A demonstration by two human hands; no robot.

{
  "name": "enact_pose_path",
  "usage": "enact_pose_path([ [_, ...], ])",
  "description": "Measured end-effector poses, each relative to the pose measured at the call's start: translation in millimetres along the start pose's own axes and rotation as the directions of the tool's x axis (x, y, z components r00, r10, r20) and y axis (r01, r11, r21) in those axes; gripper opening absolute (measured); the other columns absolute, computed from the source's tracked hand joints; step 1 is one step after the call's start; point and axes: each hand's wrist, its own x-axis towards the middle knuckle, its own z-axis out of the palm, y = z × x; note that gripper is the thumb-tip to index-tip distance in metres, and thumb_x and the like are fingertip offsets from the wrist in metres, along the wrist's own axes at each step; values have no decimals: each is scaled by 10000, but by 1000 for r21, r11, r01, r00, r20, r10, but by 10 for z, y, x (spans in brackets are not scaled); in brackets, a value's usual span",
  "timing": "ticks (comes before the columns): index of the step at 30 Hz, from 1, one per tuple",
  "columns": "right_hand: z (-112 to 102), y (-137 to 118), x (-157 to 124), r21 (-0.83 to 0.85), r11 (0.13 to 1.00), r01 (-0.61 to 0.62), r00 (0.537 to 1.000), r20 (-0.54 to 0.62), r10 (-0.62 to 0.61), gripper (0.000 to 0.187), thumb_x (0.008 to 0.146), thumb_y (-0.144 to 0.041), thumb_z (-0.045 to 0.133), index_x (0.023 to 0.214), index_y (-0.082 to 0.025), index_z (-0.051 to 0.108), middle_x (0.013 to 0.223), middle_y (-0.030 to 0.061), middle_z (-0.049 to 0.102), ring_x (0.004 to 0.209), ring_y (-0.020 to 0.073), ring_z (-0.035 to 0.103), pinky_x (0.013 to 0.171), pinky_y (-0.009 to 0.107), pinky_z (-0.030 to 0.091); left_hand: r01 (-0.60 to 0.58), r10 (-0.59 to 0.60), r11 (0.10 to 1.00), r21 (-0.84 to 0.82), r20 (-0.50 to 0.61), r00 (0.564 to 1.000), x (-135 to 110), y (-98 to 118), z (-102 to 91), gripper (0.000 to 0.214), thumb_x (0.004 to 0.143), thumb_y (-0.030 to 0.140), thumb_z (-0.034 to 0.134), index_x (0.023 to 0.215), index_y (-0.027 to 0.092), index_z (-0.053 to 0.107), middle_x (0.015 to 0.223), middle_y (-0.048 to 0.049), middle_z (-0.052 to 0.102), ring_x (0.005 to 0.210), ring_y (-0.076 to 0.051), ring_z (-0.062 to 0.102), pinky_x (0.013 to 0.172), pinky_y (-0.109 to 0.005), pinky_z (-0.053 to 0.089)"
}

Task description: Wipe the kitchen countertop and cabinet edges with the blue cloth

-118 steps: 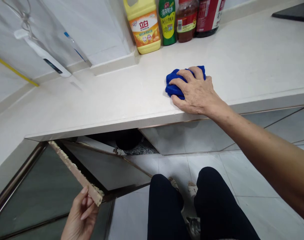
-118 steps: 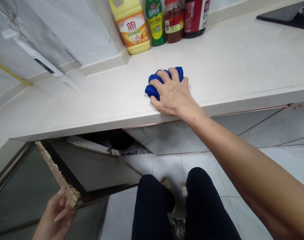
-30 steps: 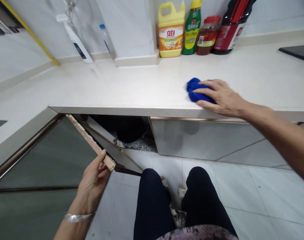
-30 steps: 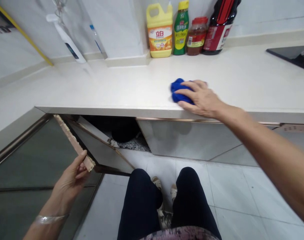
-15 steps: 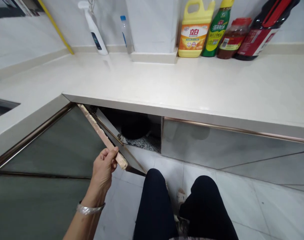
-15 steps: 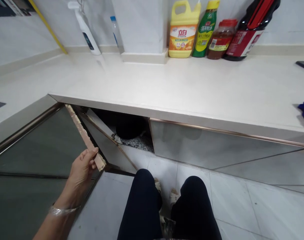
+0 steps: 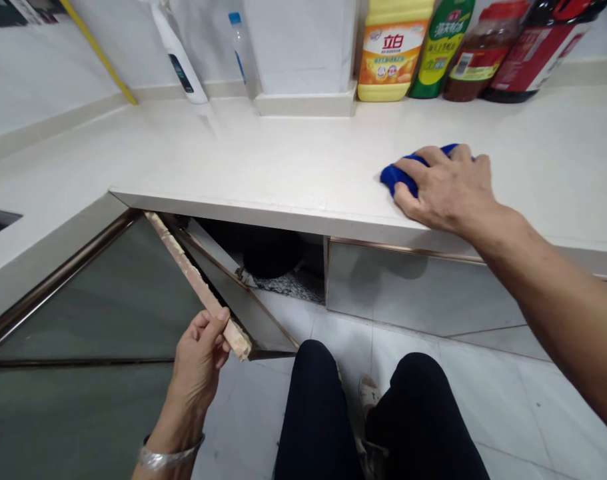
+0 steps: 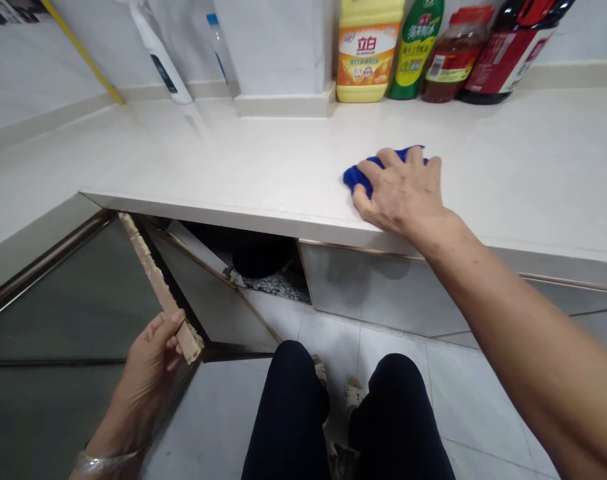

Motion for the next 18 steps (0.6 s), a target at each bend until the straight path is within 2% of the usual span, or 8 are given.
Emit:
enact_pose_path([
  [3,98,-130,248,94,993,72,997,16,-74,559,973,-578,337,1395,-306,582,1545,145,490,1280,526,415,948,805,358,-1,1,1000,-11,24,1000,-14,4,6,618,488,524,965,665,196,472,510,80,427,408,-48,367,303,-130,222],
  [6,151,-134,423,117,992,38,994,93,-49,600,959,-585,355,1463,-311,529,1609,116,413,1324,522,384,990,801,361,14,-12,999,-39,51,999,-30,-6,-9,628,502,523,968,672,197,458,506,89,419,405,-44,364,300,-126,229],
  [9,147,-83,482,132,991,-2,990,142,-17,646,941,-616,363,1514,-337,467,1646,88,351,1359,496,360,1037,777,384,8,-3,998,-63,77,997,-40,-33,-32,608,541,524,957,685,194,468,498,93,427,395,-38,348,301,-123,228],
  [14,76,160,330,75,997,5,982,187,-19,675,948,-674,317,1549,-375,390,1675,68,304,1347,470,387,1048,733,437,-26,36,995,-93,103,994,-38,-57,-64,598,542,538,955,693,186,495,461,86,448,382,-34,338,312,-118,226],
  [18,-17,641,0,0,990,-140,974,179,138,716,951,-710,250,1558,-354,383,1670,86,324,1356,452,394,1102,692,410,-25,37,994,-105,112,993,-33,-51,-84,635,489,559,968,680,188,490,438,87,446,364,-35,331,307,-126,219],
])
